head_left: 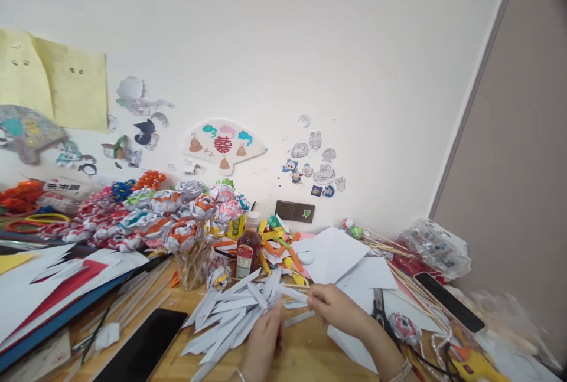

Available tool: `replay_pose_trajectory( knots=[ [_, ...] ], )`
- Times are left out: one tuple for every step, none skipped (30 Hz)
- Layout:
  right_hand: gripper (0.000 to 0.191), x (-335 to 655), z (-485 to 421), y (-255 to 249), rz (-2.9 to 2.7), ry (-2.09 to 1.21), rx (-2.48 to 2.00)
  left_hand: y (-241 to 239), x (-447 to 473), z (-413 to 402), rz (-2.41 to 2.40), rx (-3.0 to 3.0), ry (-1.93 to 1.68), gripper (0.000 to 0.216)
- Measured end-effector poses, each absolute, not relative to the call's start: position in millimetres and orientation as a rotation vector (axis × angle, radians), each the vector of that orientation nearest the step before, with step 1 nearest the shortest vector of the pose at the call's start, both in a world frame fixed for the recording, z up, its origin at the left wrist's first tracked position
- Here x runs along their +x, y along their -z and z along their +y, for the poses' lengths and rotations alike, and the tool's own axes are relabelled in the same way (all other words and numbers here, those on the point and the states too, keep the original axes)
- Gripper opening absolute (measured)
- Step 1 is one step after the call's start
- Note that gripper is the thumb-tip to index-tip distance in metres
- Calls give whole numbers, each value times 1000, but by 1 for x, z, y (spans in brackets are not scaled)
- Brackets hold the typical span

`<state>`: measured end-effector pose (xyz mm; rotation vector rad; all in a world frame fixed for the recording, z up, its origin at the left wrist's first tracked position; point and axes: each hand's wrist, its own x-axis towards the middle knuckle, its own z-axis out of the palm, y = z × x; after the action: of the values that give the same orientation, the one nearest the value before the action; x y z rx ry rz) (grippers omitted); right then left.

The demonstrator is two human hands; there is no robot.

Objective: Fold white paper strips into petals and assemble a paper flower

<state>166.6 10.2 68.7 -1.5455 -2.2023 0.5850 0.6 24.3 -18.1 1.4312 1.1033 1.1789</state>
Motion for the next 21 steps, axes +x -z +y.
replay_pose_trajectory(
  knots=[
    [23,164,14,-68,-2172,-537,-1560,18,-1,24,1143,1538,-1223,50],
    [23,160,17,-68,-2155,-487,-1571,18,-3,24,1178,1640,-1251,41],
    [23,154,21,-69,-2149,-435,-1580,18,-4,24,1204,1733,-1255,35],
    [23,146,25,-71,-2155,-380,-1588,19,-5,24,1227,1816,-1242,31],
    [23,137,29,-73,-2172,-326,-1588,19,-6,24,1247,1899,-1229,29],
    [24,128,32,-76,-2188,-268,-1597,20,-6,25,1262,1963,-1220,27],
    [24,118,36,-79,-2203,-212,-1607,21,-6,25,1268,1996,-1219,25],
    [26,110,39,-81,-2221,-178,-1618,22,-6,26,1272,2015,-1219,24],
    [30,103,42,-83,-2249,-151,-1632,22,-5,26,1272,2026,-1216,23],
    [34,100,44,-84,-2272,-131,-1669,22,-5,25,1267,2033,-1202,23],
    [36,99,46,-84,-2292,-117,-1703,21,-4,25,1258,2041,-1182,24],
    [36,102,47,-82,-2310,-111,-1732,20,-4,24,1240,2054,-1160,25],
    [34,107,48,-80,-2326,-115,-1750,19,-3,22,1221,2071,-1138,26],
    [29,115,48,-76,-2342,-128,-1757,18,-3,21,1205,2092,-1124,26],
    [25,125,48,-72,-2363,-144,-1761,17,-3,20,1194,2115,-1113,26],
    [22,134,48,-67,-2391,-166,-1762,17,-2,18,1187,2138,-1104,25],
    [19,144,48,-61,-2422,-185,-1765,17,-2,17,1184,2159,-1095,24],
    [20,152,48,-56,-2457,-207,-1754,17,-1,16,1182,2178,-1084,23],
    [24,158,48,-51,-2488,-220,-1737,17,-1,15,1180,2193,-1076,23],
    [29,162,48,-46,-2508,-222,-1722,17,-1,15,1177,2206,-1071,22],
    [33,164,48,-41,-2521,-217,-1709,17,-1,14,1174,2217,-1067,22]
  ],
)
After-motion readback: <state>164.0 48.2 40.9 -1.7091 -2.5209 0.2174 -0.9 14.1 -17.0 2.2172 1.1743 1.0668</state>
